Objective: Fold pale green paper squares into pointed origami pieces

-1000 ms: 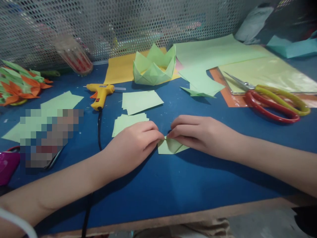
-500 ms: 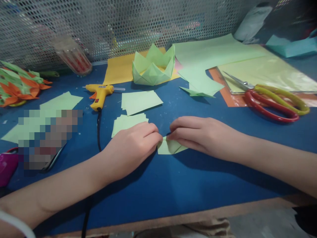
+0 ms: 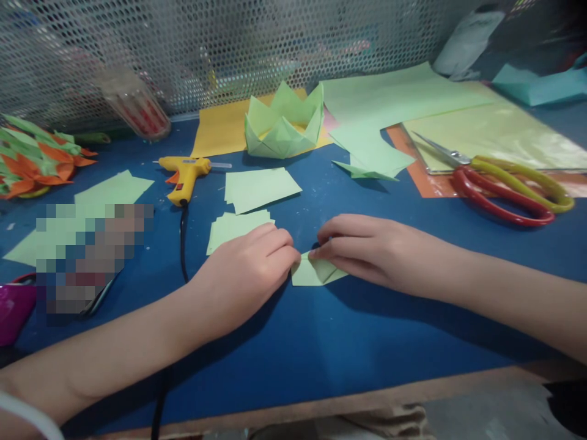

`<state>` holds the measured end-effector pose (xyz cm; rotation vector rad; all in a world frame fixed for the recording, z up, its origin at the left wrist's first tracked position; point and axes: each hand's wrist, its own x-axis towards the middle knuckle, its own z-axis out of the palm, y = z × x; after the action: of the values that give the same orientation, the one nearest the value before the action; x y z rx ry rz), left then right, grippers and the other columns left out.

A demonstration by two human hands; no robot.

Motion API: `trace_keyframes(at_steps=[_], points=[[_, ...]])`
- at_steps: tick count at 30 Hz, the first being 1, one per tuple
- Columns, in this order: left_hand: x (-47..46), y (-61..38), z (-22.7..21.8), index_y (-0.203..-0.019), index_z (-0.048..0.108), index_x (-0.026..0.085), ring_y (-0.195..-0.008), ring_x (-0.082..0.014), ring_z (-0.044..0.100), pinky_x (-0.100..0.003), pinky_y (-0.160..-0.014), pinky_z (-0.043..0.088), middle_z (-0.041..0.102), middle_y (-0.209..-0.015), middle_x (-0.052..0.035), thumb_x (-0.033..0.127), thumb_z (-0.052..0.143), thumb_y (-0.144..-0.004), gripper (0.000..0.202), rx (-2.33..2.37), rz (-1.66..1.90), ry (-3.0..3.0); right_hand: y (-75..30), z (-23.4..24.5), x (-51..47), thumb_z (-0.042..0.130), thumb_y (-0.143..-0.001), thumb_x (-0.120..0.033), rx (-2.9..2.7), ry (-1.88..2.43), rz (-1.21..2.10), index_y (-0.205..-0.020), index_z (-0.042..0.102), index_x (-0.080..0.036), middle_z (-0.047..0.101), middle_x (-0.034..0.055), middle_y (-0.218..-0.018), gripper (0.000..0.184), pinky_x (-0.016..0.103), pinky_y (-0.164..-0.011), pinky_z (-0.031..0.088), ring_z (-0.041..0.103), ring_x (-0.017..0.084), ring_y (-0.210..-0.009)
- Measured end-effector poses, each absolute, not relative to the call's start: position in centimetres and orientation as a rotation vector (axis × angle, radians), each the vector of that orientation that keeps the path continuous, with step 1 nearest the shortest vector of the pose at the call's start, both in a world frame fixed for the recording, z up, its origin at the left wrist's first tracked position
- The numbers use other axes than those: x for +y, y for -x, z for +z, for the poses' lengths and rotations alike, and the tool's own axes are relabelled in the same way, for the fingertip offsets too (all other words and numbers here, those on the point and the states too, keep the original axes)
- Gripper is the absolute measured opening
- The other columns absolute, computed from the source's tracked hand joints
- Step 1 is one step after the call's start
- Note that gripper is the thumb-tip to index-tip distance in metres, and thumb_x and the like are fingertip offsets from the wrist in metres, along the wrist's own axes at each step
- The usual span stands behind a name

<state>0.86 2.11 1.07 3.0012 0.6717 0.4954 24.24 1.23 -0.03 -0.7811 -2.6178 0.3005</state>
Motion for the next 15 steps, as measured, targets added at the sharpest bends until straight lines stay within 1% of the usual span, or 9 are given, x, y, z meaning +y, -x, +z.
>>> trace_keyframes(at_steps=[3,6,10,15], points=[[1.98,-0.84,0.95,-0.086,0.067,0.008,-0.076,-0.0197,0.055,-0.03,-0.068,0.045,0.065,-0.085,-0.0082,0.008,0.046,-0.094,0.022,0.652,0.539,-3.024,-24.25,0.01,1.23,0.039,-0.099,-0.021,-2.611,0.782,0.317,-0.098,0.067,-0.012,0.063,0.012,-0.099,0.029,0.028,-0.074,0.052,0.062,0.018,-0.088],[1.78,-0.72,0.79,-0.089,0.067,0.008,-0.076,-0.0195,0.055,-0.029,-0.069,0.045,0.065,-0.086,-0.0086,0.009,0.045,-0.095,0.023,0.636,0.588,-3.03,-24.28,-0.02,1.2,0.039,-0.098,-0.019,-2.603,0.779,0.323,-0.097,0.067,-0.011,0.063,0.012,-0.098,0.029,0.027,-0.073,0.052,0.062,0.018,-0.087],[1.63,-0.66,0.83,-0.093,0.068,0.007,-0.075,-0.0199,0.054,-0.03,-0.067,0.046,0.065,-0.086,-0.0093,0.007,0.044,-0.095,0.024,0.629,0.546,-3.052,-24.37,-0.28,1.21,0.04,-0.098,-0.019,-2.547,0.777,0.351,-0.097,0.066,-0.013,0.063,0.0108,-0.098,0.027,0.025,-0.073,0.052,0.062,0.016,-0.086],[1.68,-0.87,1.12,-0.091,0.068,0.006,-0.075,-0.0207,0.054,-0.031,-0.063,0.046,0.064,-0.085,-0.0097,0.005,0.042,-0.094,0.026,0.627,0.509,-3.045,-24.36,-0.25,1.22,0.045,-0.096,-0.015,-2.512,0.783,0.401,-0.096,0.067,-0.014,0.063,0.0096,-0.096,0.022,0.024,-0.072,0.051,0.062,0.014,-0.084]])
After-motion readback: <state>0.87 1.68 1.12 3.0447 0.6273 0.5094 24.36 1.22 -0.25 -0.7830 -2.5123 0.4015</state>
